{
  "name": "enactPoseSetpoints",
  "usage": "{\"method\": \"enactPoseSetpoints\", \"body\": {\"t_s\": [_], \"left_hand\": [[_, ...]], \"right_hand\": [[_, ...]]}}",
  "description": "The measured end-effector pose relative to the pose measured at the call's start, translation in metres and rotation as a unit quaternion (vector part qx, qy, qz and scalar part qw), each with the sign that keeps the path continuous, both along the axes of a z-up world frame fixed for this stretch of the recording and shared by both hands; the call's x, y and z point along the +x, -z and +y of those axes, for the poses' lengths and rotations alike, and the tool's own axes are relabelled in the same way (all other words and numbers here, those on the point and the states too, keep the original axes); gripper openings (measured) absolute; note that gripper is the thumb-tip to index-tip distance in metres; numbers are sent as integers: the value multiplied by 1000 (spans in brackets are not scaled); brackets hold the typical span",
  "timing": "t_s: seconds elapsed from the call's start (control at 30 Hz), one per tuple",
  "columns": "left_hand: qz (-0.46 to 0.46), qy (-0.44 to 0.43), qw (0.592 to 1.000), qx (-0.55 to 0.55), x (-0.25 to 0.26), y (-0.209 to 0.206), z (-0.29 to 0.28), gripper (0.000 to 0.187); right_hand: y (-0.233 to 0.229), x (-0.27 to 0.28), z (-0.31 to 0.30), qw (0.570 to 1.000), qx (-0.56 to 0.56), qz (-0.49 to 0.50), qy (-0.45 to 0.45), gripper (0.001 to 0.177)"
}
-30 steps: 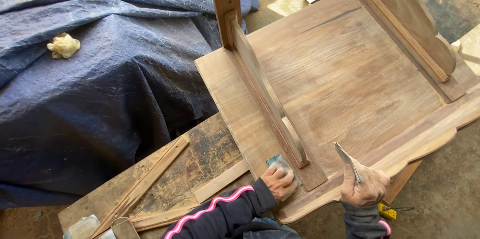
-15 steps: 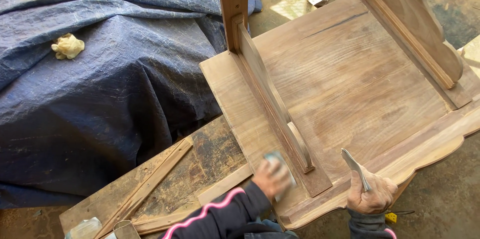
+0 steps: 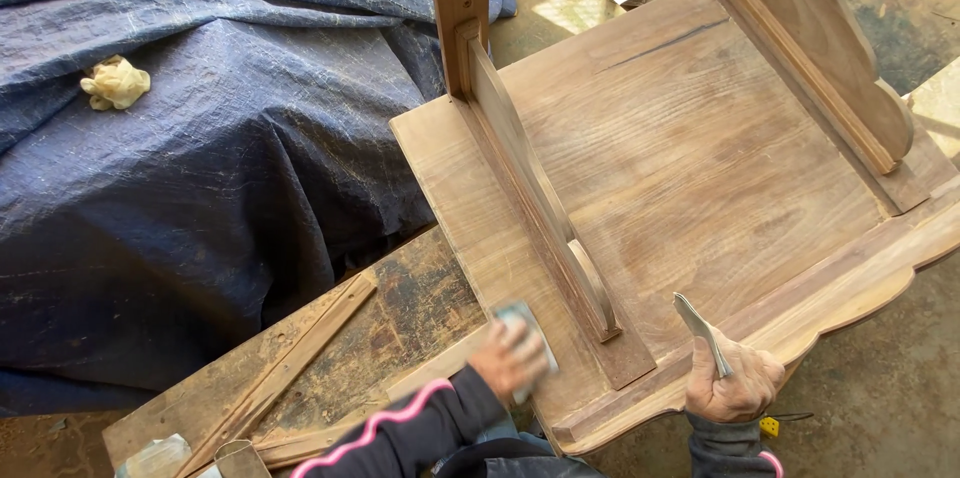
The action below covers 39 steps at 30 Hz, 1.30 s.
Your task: The person is sanding the surface and legs of a wooden table using sandpaper.
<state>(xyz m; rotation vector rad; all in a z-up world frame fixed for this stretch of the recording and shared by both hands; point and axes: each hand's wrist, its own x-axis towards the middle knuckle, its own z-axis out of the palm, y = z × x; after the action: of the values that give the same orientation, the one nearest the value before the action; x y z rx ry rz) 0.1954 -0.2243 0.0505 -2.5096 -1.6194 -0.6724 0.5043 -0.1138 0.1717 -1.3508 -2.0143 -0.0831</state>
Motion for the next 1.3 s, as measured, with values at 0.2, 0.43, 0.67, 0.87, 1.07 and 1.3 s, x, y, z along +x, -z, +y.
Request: {"method": "enactPoseSetpoints", "body": {"t_s": [0.2,0.43,0.67,0.87,1.07,1.3], "left_hand": [[-40,99,994,5,-23,12,-11,40],[-30,-54,997,41,-26,14,-15,46],[-88,22,995,-32,16,7,-68,53],[-2,-114,993,-29,-40,-19,-7,56],[-49,53,996,-55,53,-12,-74,37],[-6,1,998,-59,-6,-8,-19,48]], "right_hand": [[3,1,0,1000,-7,1,-5,16],[1,0,0,1000,3,7,-9,12],[7,4,1,1000,4,11,-28,10],[16,11,-2,999,9,7,-40,9],[9,9,-2,1000,4,-3,-29,11],[11,9,-1,999,16,5,-48,9]]}}
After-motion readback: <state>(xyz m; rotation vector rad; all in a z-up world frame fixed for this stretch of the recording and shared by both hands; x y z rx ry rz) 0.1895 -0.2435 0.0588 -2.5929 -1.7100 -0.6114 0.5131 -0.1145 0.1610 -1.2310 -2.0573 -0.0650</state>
